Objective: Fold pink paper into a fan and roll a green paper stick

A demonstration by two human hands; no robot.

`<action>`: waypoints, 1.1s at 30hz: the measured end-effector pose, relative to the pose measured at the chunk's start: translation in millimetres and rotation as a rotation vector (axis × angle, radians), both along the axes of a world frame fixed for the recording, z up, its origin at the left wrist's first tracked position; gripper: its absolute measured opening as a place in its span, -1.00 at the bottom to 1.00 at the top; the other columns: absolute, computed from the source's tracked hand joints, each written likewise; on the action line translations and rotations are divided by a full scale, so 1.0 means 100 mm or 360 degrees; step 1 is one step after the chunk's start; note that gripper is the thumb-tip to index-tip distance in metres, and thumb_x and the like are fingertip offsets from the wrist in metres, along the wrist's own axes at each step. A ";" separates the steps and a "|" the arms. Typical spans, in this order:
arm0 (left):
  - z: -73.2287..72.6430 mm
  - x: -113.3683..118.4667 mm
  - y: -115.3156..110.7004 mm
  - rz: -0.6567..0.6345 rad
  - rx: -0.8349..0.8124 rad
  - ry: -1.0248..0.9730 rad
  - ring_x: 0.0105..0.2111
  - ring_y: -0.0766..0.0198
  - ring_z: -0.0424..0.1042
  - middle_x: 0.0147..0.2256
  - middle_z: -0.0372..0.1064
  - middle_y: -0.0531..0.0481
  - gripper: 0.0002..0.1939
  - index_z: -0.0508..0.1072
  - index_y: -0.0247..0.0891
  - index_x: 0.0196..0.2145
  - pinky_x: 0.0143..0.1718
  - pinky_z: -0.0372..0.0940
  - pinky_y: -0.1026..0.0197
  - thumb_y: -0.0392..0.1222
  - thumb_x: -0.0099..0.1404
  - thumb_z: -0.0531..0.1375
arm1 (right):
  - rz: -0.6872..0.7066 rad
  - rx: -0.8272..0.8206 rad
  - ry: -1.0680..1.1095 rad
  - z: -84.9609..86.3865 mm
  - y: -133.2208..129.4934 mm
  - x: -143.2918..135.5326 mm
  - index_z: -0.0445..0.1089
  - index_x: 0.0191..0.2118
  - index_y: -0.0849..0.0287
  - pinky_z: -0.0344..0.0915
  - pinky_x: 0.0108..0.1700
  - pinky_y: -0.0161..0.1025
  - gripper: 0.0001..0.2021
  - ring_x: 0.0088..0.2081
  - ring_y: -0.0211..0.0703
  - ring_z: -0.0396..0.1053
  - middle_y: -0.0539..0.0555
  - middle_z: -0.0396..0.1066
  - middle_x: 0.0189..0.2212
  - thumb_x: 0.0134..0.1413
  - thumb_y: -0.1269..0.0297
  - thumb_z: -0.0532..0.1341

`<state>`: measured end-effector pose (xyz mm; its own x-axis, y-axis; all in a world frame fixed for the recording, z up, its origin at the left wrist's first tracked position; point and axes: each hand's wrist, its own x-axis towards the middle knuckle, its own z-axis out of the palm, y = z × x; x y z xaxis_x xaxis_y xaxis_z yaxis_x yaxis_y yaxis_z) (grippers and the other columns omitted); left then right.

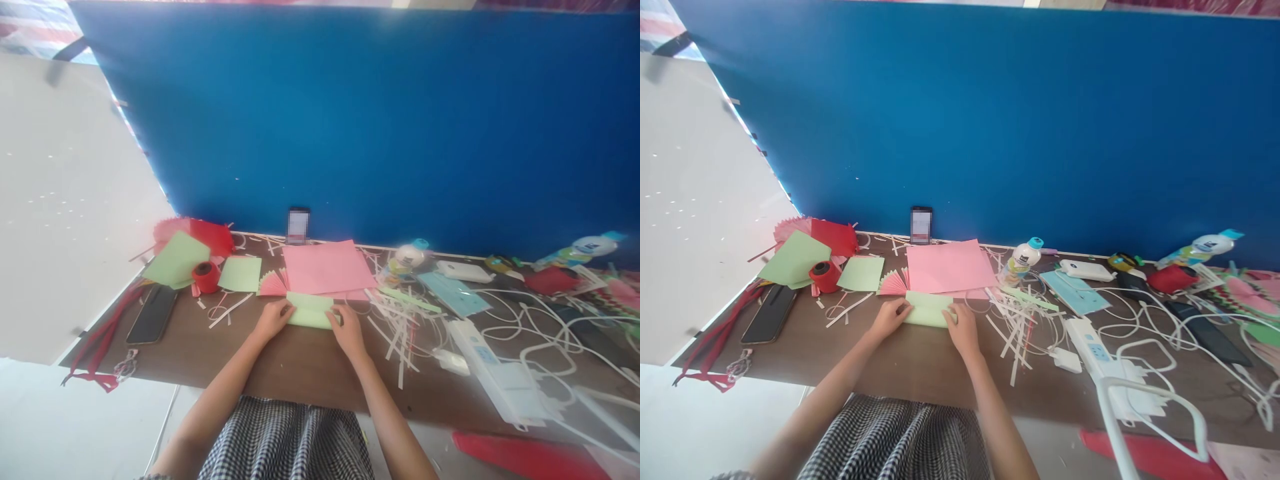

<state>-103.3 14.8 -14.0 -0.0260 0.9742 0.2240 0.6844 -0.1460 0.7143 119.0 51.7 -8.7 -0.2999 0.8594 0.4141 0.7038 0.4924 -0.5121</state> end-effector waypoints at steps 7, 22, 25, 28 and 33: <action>-0.07 0.02 0.11 0.0101 0.0023 0.0013 -0.58 0.37 0.24 -0.55 0.32 0.06 -0.75 0.38 -0.27 -0.41 -0.49 0.16 0.32 -0.10 0.20 -0.01 | 0.0585 0.0286 -0.0358 0.06 -0.10 -0.17 0.32 -0.14 0.05 0.04 0.04 -0.02 -0.77 -0.04 -0.05 0.22 0.09 0.35 -0.13 0.09 0.30 0.04; -0.11 0.01 0.00 0.0343 0.0194 0.0062 -0.27 0.18 0.32 -0.26 0.27 -0.09 -0.73 0.25 -0.24 -0.19 -0.25 0.24 0.11 -0.10 0.16 0.07 | 0.0527 0.0181 -0.0424 -0.12 0.08 -0.30 0.28 -0.04 0.10 0.10 0.05 -0.05 -0.70 0.03 -0.09 0.19 0.11 0.28 -0.02 0.15 0.29 -0.06; -0.12 0.06 0.02 0.0363 0.0173 -0.0113 -0.31 0.21 0.32 -0.30 0.27 -0.06 -0.81 0.25 -0.25 -0.27 -0.28 0.24 0.14 -0.15 0.15 0.07 | 0.0483 0.0154 -0.0425 -0.12 0.08 -0.31 0.27 -0.03 0.10 0.03 0.09 0.00 -0.69 0.04 -0.09 0.17 0.09 0.27 -0.01 0.16 0.30 -0.06; -0.12 0.09 0.01 0.0400 0.0106 -0.0346 -0.40 0.26 0.34 -0.39 0.30 -0.01 -0.78 0.25 -0.26 -0.25 -0.32 0.24 0.16 -0.16 0.12 0.10 | 0.0466 0.0150 -0.0399 -0.09 0.06 -0.31 0.25 -0.01 0.08 -0.08 0.13 0.07 -0.68 0.06 -0.10 0.15 0.08 0.27 -0.01 0.16 0.32 -0.07; -0.03 0.12 0.02 0.0358 0.0009 -0.0753 -0.41 0.28 0.37 -0.42 0.38 -0.01 -0.79 0.30 -0.28 -0.30 -0.33 0.24 0.22 -0.13 0.11 0.10 | 0.0449 0.0117 -0.0223 -0.07 0.05 -0.28 0.24 0.00 0.03 -0.18 0.15 0.08 -0.67 0.11 -0.09 0.07 0.07 0.22 0.03 0.13 0.29 -0.05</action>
<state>-91.2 17.2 -17.2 -0.3343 0.9317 0.1419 0.3016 -0.0369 0.9527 91.2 56.2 -16.1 -0.5807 0.7035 0.4097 0.5952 0.7102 -0.3759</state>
